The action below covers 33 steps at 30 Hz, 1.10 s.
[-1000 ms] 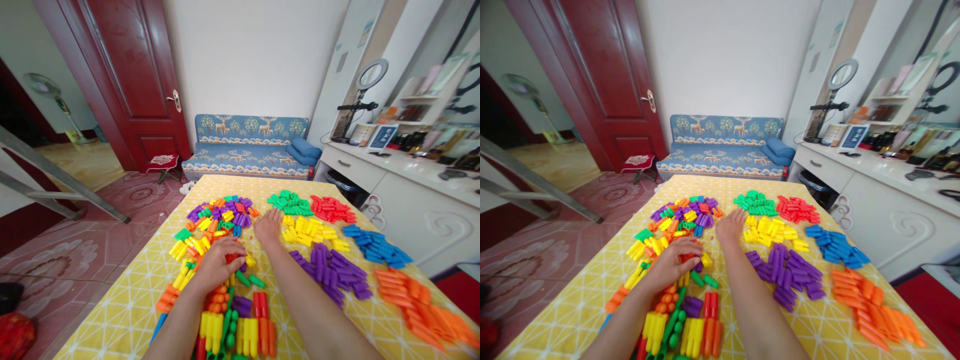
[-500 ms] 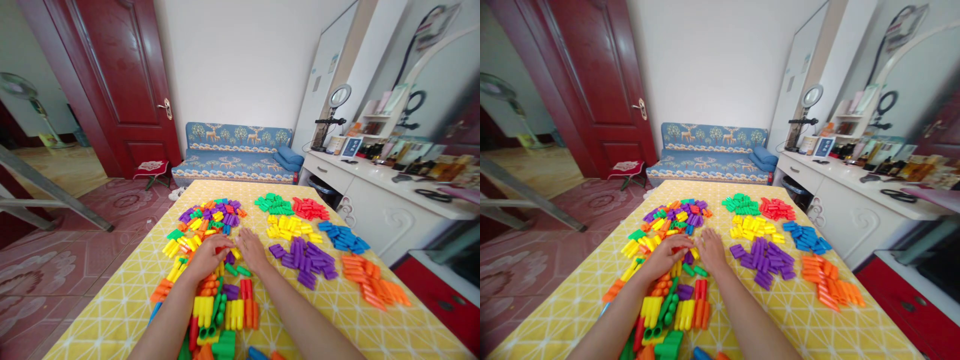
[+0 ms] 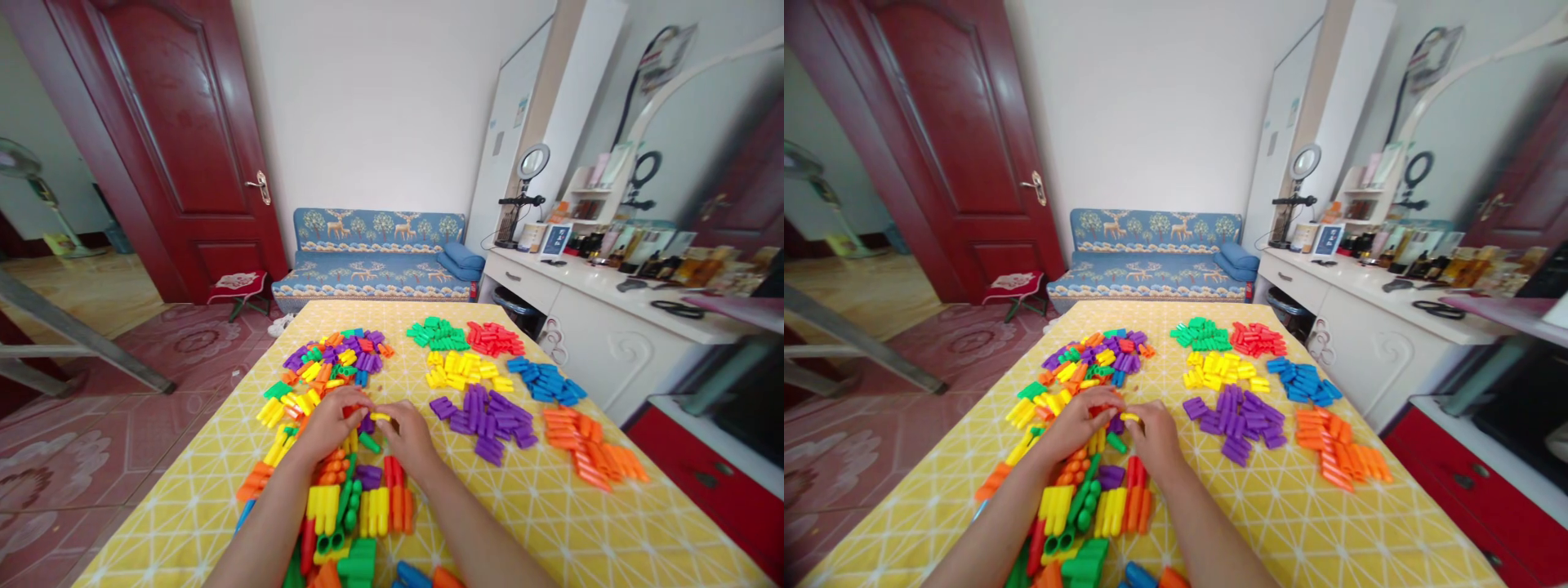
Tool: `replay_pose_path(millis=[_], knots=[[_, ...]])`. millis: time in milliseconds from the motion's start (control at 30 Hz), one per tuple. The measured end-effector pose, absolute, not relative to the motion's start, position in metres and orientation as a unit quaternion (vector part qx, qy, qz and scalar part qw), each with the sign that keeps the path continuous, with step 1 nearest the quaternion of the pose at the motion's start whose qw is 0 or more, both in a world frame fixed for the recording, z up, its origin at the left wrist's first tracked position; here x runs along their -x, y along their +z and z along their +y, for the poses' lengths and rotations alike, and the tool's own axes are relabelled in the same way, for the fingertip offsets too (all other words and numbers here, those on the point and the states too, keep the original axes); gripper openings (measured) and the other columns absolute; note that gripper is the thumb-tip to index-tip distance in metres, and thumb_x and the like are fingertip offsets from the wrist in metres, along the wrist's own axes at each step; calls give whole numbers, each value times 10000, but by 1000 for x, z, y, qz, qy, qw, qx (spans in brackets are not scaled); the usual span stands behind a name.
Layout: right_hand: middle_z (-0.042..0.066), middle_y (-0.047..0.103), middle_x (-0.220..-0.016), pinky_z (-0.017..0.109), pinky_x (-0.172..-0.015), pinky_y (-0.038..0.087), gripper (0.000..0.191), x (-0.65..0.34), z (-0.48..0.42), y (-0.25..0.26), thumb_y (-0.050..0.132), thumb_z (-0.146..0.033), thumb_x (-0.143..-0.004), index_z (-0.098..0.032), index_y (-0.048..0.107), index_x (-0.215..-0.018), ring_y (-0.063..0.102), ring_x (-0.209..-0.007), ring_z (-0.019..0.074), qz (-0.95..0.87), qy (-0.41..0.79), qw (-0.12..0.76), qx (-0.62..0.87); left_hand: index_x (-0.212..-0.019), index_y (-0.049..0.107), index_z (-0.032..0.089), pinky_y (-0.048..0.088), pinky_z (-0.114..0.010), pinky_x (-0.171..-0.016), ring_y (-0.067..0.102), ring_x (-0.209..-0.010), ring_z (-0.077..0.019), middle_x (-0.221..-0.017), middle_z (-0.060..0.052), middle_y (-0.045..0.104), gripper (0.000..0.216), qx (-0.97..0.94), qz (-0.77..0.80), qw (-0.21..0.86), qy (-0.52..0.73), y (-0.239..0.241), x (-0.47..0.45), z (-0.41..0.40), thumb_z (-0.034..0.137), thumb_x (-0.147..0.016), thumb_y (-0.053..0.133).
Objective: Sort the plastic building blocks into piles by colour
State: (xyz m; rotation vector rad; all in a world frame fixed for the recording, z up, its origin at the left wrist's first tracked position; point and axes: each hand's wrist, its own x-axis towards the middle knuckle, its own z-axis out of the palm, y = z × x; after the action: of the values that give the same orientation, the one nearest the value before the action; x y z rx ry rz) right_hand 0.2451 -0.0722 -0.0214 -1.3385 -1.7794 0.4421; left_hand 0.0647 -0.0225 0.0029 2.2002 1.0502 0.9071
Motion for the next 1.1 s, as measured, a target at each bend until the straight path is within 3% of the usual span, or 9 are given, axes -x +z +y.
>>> replay_pose_path(millis=[167,333,500,600,733,933,1100], knots=[[76,697,-1047,326,-891,464,321,-256,-60,-18,480,-189,-884,-207,643,-1159,628,-988,211,-680,129,401,600,-1001,752,253,398,-439,-1039,560,-1168,-249,-1086,-74,709,236,-812,396,267,336,5,-65,-24,292,-841,583],[129,609,-1189,380,-979,418,242,-264,-58,-6,498,-151,-855,-164,667,-1028,536,-1128,246,-673,13,425,606,-959,759,242,407,-433,-1030,566,-1157,-252,-1069,-76,716,213,-813,395,270,333,8,-65,-25,297,-838,593],[61,678,-895,342,-859,464,199,-250,-76,-3,492,-233,-906,-200,687,-929,600,-902,206,-720,57,386,574,-998,752,253,412,-408,-1022,582,-1119,-236,-1044,-66,718,229,-822,385,258,331,7,-65,-26,288,-853,579],[85,692,-1054,345,-926,461,270,-249,-71,-12,485,-270,-914,-182,670,-1089,614,-1006,209,-715,106,382,575,-1013,749,255,414,-404,-1019,584,-1117,-236,-1047,-66,719,236,-824,383,257,328,6,-64,-25,285,-853,580],[143,567,-1322,427,-1095,348,386,-260,-57,-21,448,-308,-923,-135,614,-1226,485,-1263,243,-694,92,398,593,-1004,753,252,402,-419,-1034,564,-1157,-245,-1065,-69,718,234,-817,396,260,329,7,-64,-26,291,-850,582],[126,513,-1389,407,-1116,338,440,-257,-57,-21,450,-353,-920,-160,562,-1299,448,-1306,217,-704,137,412,562,-1014,751,259,403,-415,-1031,576,-1131,-243,-1047,-66,718,241,-820,384,266,331,9,-65,-26,306,-858,573],[123,353,-1506,397,-1147,265,554,-249,-27,-19,468,-366,-900,-159,431,-1413,324,-1393,205,-674,182,426,575,-999,754,259,396,-425,-1042,567,-1151,-248,-1036,-66,722,235,-818,383,269,334,7,-64,-24,301,-853,573]])
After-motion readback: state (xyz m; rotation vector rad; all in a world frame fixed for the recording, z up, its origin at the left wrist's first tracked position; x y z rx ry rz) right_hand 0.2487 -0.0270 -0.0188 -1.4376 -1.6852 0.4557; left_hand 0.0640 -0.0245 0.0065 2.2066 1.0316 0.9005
